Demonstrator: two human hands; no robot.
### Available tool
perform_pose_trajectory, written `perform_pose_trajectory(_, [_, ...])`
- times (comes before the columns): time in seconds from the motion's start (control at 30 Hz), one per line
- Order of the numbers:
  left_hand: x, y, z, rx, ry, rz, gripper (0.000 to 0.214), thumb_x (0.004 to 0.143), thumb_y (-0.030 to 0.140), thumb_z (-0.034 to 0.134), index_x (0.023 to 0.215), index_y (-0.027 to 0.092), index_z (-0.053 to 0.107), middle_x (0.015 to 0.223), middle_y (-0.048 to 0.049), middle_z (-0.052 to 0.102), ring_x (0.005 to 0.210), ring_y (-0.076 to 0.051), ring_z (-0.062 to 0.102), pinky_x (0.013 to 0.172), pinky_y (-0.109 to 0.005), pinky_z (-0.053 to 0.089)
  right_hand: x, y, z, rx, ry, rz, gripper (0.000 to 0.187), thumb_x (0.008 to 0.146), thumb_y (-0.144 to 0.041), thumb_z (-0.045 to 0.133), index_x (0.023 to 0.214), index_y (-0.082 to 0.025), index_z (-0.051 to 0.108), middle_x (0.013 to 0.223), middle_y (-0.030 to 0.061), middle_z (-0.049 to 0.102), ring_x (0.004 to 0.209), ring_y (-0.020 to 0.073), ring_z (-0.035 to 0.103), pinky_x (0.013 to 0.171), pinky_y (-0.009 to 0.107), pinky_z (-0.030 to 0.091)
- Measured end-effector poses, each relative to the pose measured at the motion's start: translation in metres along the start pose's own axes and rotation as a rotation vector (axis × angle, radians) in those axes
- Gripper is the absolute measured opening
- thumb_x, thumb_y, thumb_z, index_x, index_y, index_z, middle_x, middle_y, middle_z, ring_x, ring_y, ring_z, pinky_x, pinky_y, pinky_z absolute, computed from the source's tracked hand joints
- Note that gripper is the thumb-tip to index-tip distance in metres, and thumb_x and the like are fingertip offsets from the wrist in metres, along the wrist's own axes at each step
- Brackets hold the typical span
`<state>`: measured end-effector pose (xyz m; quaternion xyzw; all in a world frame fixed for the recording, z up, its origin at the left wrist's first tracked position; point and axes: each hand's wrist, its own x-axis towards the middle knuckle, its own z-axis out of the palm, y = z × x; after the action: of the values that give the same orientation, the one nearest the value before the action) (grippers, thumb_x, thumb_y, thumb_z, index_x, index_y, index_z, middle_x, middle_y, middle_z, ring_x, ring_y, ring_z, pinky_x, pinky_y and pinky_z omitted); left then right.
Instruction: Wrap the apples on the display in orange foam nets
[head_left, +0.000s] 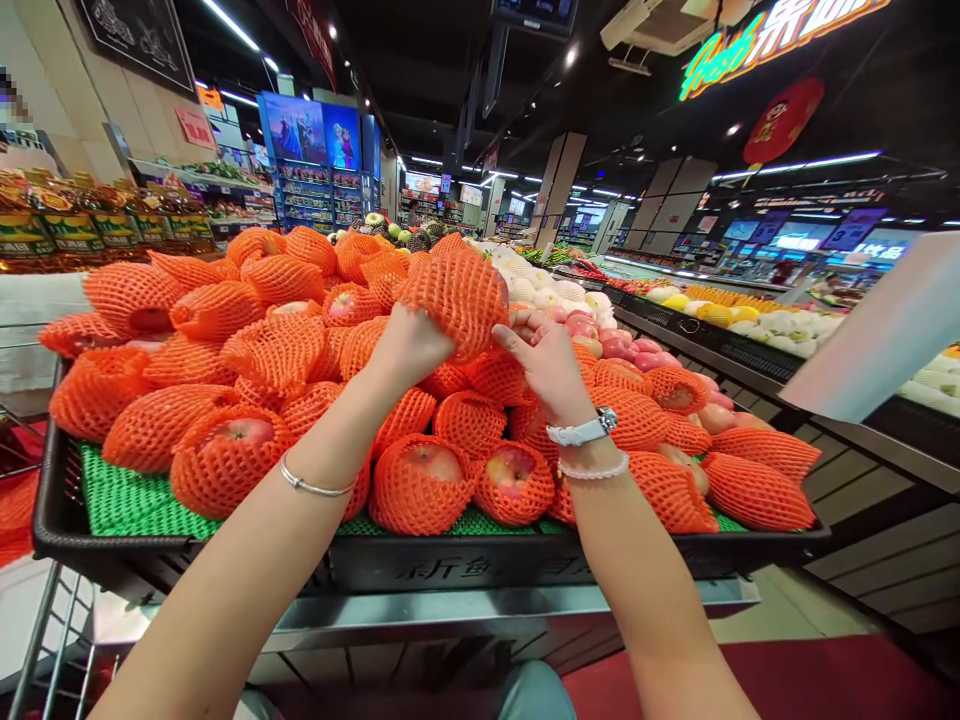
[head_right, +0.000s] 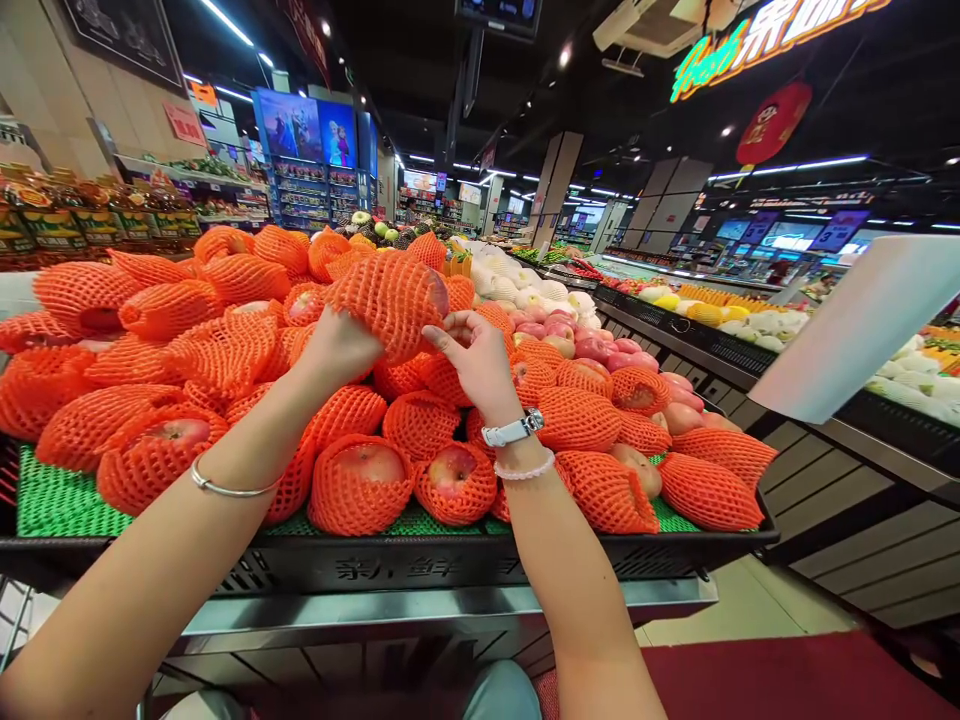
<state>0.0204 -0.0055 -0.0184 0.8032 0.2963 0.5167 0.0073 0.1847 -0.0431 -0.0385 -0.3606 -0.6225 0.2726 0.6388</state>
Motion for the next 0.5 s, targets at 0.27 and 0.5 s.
perform_pose_trajectory(0.27, [-0.001, -0.005, 0.001, -0.119, 0.066, 0.008, 0.015, 0.063, 0.007, 0.060, 0.060, 0.018, 0.049, 0.067, -0.0038, 0.065, 0.074, -0.022, 0.064, 0.072, -0.033, 0.053, -0.004, -0.012, -0.005, -0.067, -0.097, 0.075, 0.047, 0.057, -0.060, 0.083, 0.075, -0.021, 0.064, 0.079, 0.0011, 0.067, 0.079, 0.0164, 0.062, 0.083, 0.037, 0.053])
perform_pose_trajectory(0.5, [-0.001, -0.001, 0.004, -0.163, 0.109, 0.007, 0.026, 0.055, 0.000, 0.056, 0.055, 0.020, 0.040, 0.056, 0.0007, 0.055, 0.062, -0.017, 0.058, 0.064, -0.029, 0.049, 0.001, -0.002, -0.001, 0.221, 0.088, -0.087, 0.042, 0.059, -0.052, 0.084, 0.080, -0.026, 0.058, 0.081, -0.0057, 0.058, 0.076, 0.0113, 0.058, 0.081, 0.029, 0.052])
